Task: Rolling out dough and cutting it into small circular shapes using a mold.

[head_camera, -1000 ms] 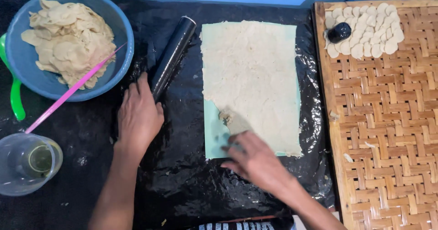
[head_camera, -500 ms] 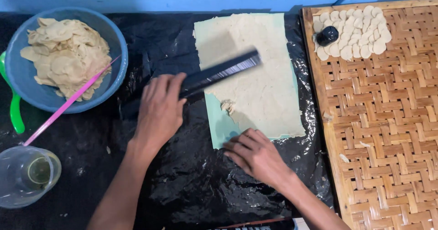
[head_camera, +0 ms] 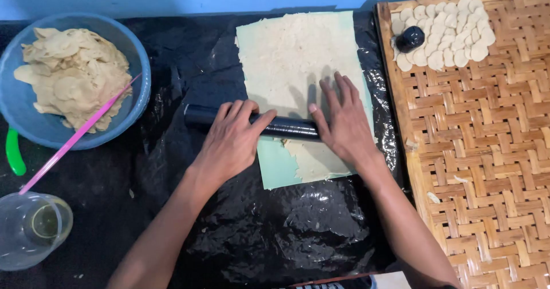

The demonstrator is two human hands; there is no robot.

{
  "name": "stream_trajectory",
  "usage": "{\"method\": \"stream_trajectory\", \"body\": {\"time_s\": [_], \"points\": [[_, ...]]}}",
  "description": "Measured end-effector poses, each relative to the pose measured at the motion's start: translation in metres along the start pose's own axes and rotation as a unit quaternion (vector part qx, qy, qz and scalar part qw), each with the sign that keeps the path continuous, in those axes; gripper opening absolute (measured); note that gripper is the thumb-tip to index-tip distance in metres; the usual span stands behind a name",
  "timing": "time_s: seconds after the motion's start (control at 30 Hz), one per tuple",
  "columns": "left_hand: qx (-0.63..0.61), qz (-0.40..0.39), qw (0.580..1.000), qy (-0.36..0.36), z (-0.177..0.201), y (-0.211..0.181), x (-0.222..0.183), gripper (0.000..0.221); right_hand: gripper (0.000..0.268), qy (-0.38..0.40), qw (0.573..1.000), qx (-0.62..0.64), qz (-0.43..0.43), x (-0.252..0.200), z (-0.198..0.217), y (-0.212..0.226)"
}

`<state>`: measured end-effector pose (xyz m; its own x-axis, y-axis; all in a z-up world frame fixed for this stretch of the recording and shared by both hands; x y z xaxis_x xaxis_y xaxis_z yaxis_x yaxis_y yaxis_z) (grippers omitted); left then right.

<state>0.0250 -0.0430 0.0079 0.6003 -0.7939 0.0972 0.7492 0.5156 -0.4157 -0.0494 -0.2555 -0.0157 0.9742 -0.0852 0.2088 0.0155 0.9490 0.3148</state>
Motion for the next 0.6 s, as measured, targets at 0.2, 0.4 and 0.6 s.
{"method": "stream_trajectory", "body": {"time_s": [0.2, 0.4, 0.6], "points": [[0.048, 0.023, 0.998, -0.042, -0.023, -0.007, -0.017, 0.073, 0.064, 0.049, 0.997, -0.055, -0.031, -0.015, -0.011, 0.013], [0.045, 0.054, 0.997, -0.014, -0.023, -0.017, -0.035, 0.073, 0.074, 0.051, 0.995, -0.072, -0.040, -0.040, -0.022, 0.020], [0.042, 0.061, 0.997, -0.009, -0.023, -0.029, -0.069, 0.064, 0.077, 0.078, 0.994, -0.069, -0.019, -0.072, -0.022, 0.041]]}}
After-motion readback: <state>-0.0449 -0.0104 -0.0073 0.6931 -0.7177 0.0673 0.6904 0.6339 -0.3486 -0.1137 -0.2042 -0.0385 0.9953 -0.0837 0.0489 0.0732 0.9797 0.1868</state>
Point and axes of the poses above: each hand's wrist, its own x-axis towards the middle knuckle, its own z-axis out of the back of the hand, y = z × x, the point moved 5 cm from there along x, towards the middle knuckle, and after that the axes turned 6 degrees about z, right-handed, at the moved point
